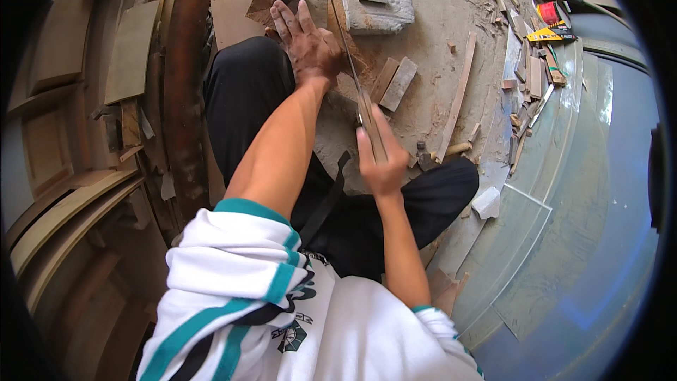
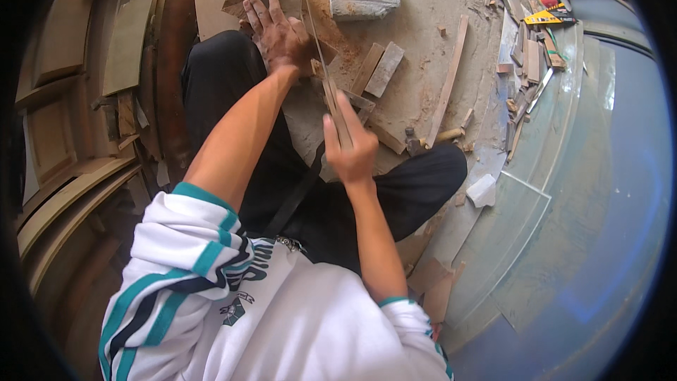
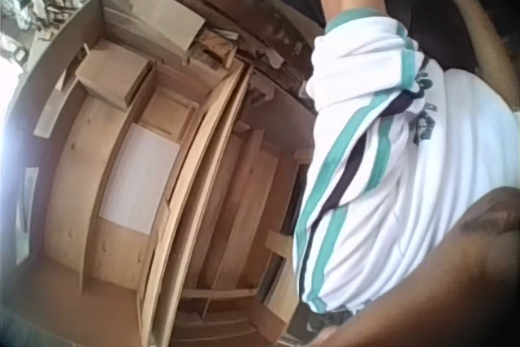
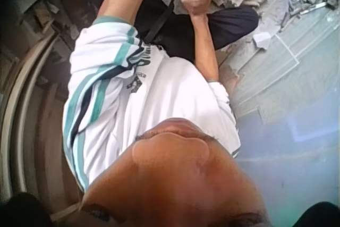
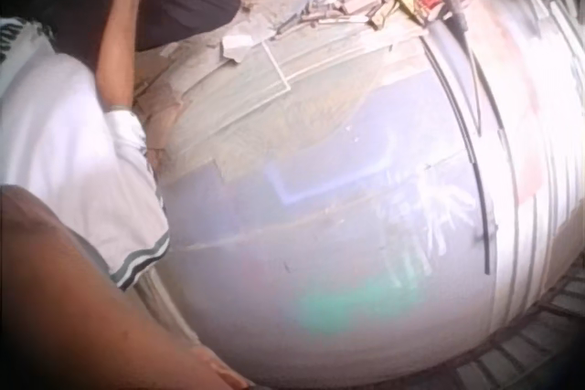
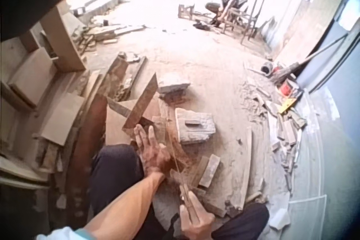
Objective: The person sits on the floor and uses a hand saw to cut a small wooden frame. They hold the frame steady with one hand while sawing with the other, then inspect the cut pieces.
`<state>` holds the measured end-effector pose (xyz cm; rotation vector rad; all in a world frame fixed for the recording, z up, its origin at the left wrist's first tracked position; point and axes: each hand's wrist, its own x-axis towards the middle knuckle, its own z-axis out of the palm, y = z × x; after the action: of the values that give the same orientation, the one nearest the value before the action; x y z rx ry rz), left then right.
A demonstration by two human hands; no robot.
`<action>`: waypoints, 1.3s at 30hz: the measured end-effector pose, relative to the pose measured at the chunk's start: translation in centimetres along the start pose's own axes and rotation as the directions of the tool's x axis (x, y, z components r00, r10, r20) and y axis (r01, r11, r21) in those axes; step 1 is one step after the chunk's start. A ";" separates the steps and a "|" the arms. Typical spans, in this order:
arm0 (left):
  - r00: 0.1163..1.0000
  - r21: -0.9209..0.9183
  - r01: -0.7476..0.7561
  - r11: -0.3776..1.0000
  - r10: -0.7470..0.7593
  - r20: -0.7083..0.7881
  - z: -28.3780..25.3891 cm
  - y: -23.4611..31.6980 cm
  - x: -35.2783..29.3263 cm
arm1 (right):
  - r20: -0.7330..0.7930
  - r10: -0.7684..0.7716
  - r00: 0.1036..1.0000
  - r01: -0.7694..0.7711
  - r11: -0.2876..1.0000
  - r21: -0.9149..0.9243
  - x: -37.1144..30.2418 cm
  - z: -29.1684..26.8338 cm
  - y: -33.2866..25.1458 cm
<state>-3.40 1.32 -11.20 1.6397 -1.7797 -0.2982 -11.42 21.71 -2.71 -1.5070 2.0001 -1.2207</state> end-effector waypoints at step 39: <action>0.999 -0.009 -0.052 0.999 0.052 0.012 -0.7 -0.5 0.9 | 0.162 0.192 0.968 -0.209 0.973 0.099 5.4 -2.3 -3.5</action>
<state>-2.52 0.59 -10.71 1.5859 -1.8249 -0.2927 -12.92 17.56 2.52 -1.2678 1.8956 -1.0849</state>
